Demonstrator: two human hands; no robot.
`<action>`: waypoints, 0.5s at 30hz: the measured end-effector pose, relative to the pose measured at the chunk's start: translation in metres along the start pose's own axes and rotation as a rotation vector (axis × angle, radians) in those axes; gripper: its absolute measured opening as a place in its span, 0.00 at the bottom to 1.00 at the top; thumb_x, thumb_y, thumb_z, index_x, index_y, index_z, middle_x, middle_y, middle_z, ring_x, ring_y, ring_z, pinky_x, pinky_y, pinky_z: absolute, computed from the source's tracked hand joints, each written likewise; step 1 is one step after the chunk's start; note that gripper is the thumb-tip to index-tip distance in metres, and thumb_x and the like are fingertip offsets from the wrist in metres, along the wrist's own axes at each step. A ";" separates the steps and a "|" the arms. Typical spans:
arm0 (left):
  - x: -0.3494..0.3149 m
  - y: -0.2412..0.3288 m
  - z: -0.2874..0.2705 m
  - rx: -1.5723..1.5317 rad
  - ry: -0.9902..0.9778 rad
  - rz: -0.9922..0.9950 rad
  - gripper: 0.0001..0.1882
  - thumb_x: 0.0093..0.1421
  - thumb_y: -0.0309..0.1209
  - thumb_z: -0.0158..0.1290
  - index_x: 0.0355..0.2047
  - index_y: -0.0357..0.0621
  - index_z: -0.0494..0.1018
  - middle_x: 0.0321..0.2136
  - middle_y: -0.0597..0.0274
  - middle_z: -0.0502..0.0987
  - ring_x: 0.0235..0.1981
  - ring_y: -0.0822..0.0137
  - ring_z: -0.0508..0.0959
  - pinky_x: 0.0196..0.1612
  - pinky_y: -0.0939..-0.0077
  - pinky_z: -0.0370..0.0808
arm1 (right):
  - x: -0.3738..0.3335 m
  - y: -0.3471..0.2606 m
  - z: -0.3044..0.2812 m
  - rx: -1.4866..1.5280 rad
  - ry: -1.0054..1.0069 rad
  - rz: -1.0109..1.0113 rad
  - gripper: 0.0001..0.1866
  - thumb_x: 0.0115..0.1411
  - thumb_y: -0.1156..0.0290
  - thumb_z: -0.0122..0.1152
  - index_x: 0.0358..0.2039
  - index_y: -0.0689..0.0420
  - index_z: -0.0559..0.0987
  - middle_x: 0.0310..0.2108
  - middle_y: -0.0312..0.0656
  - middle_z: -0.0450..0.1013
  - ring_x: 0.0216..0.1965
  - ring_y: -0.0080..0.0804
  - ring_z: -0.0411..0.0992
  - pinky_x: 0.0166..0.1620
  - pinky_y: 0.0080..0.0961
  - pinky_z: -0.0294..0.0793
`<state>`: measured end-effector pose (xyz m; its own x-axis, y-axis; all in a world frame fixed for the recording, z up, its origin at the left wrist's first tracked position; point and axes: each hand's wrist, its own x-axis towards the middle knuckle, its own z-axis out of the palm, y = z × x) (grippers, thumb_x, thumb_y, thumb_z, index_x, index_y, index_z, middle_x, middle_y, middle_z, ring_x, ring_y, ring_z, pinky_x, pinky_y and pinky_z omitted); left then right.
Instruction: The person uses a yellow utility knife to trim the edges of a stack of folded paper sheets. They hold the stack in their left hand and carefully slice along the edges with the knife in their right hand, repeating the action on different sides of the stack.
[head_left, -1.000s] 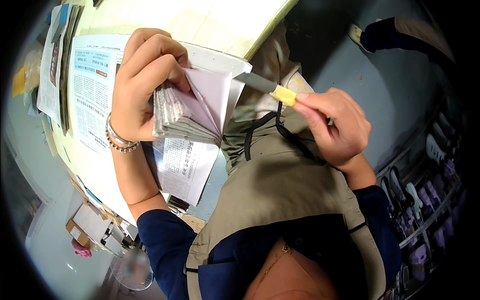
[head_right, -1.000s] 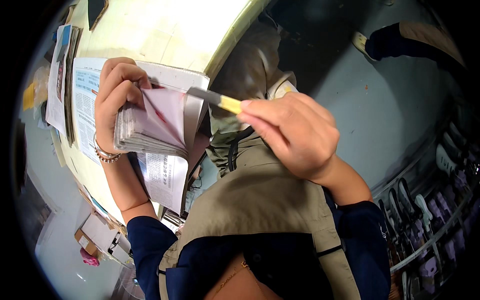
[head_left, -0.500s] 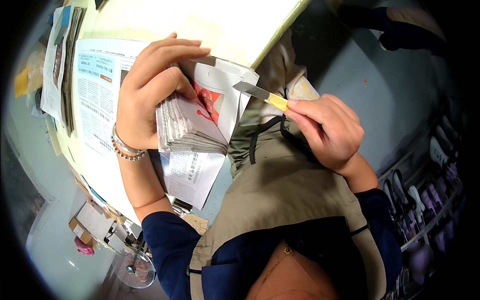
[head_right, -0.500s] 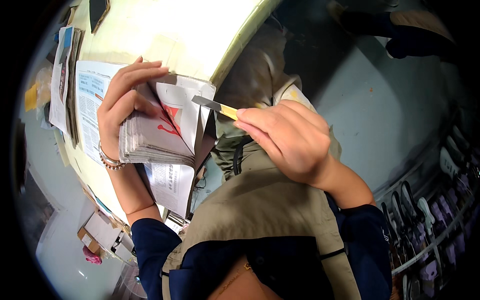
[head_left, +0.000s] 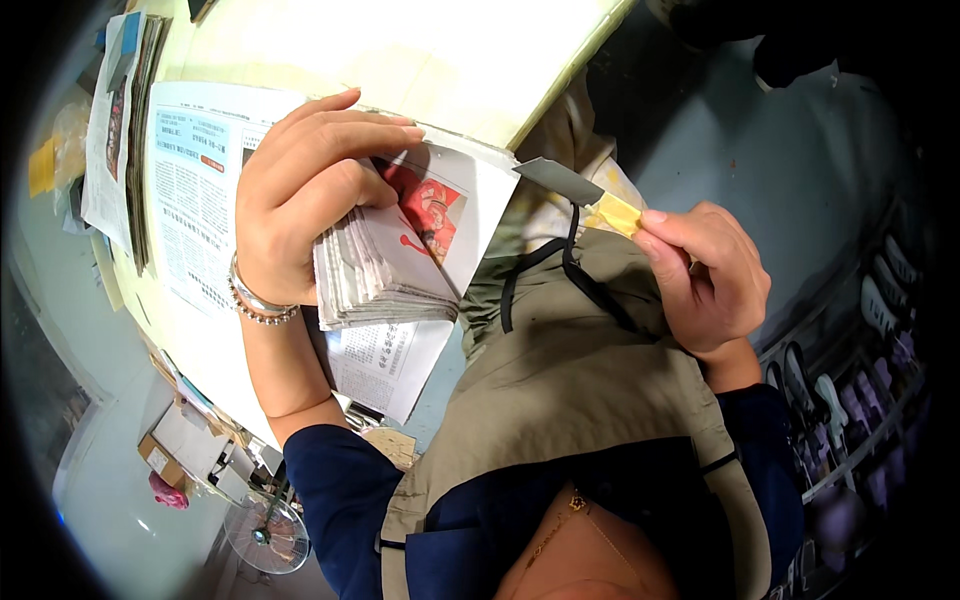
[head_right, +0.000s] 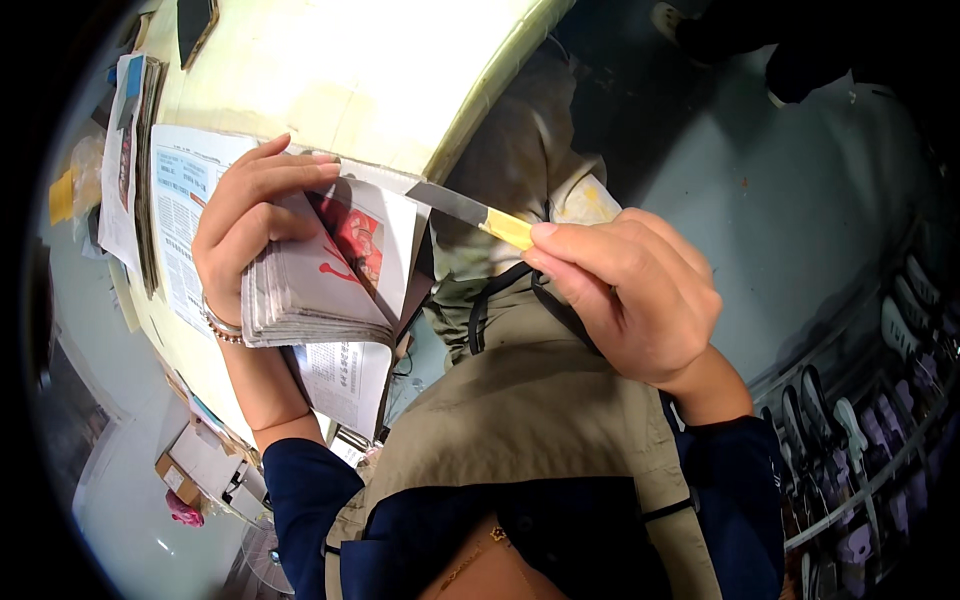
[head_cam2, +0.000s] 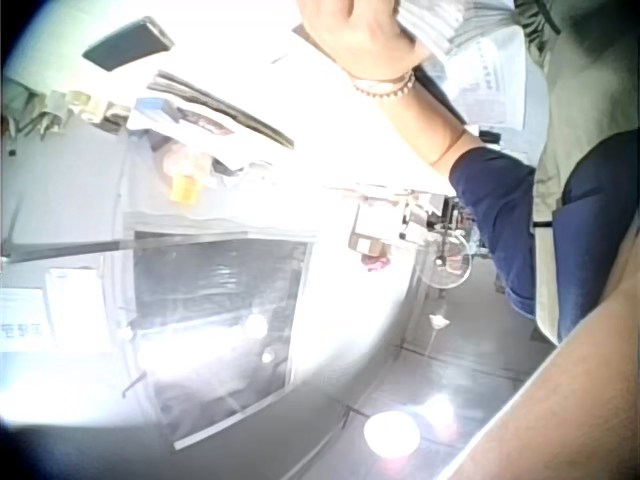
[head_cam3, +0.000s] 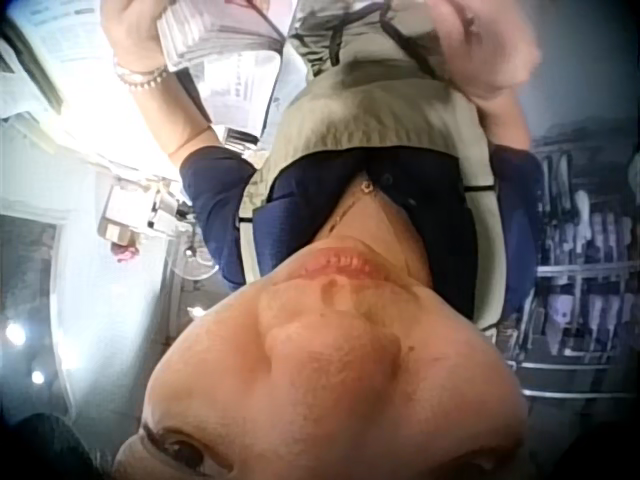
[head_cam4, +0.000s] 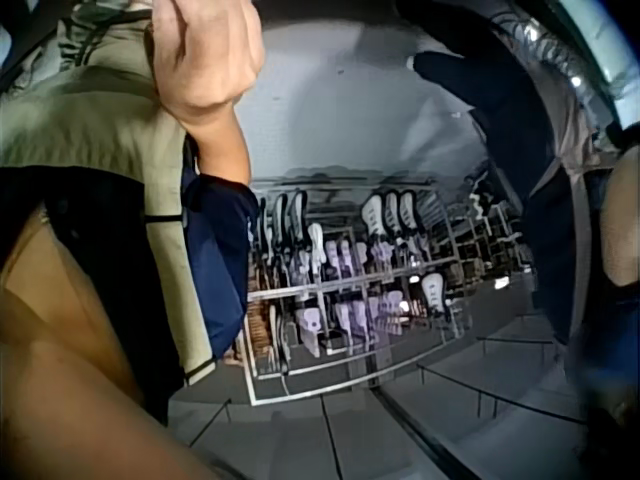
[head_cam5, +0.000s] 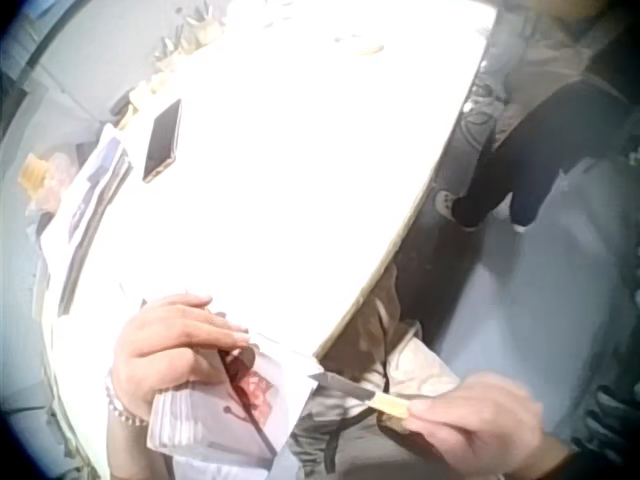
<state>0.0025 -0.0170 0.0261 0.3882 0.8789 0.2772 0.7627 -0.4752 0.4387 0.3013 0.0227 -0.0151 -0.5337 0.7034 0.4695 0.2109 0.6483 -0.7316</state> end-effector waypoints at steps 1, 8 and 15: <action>0.001 -0.001 0.001 0.002 0.001 0.016 0.13 0.39 0.38 0.62 0.19 0.46 0.71 0.35 0.56 0.83 0.39 0.57 0.84 0.51 0.52 0.76 | 0.000 0.001 0.000 0.000 0.008 -0.002 0.16 0.49 0.82 0.72 0.39 0.64 0.79 0.27 0.44 0.79 0.20 0.30 0.72 0.23 0.21 0.68; 0.003 0.001 0.003 0.012 0.002 -0.002 0.11 0.40 0.36 0.60 0.18 0.46 0.69 0.35 0.56 0.84 0.41 0.56 0.84 0.52 0.52 0.76 | 0.001 0.004 0.003 -0.015 0.026 0.103 0.12 0.50 0.80 0.72 0.36 0.62 0.81 0.24 0.41 0.78 0.19 0.26 0.70 0.21 0.19 0.65; 0.001 0.001 0.004 0.015 0.004 -0.018 0.11 0.40 0.36 0.60 0.18 0.47 0.70 0.36 0.56 0.84 0.43 0.56 0.83 0.53 0.52 0.75 | 0.013 0.010 0.000 0.147 0.036 0.312 0.06 0.54 0.81 0.68 0.34 0.61 0.84 0.24 0.38 0.78 0.21 0.17 0.70 0.22 0.15 0.63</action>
<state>0.0058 -0.0164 0.0238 0.3723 0.8873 0.2724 0.7773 -0.4584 0.4309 0.2965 0.0379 -0.0161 -0.4325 0.8725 0.2273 0.2380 0.3537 -0.9046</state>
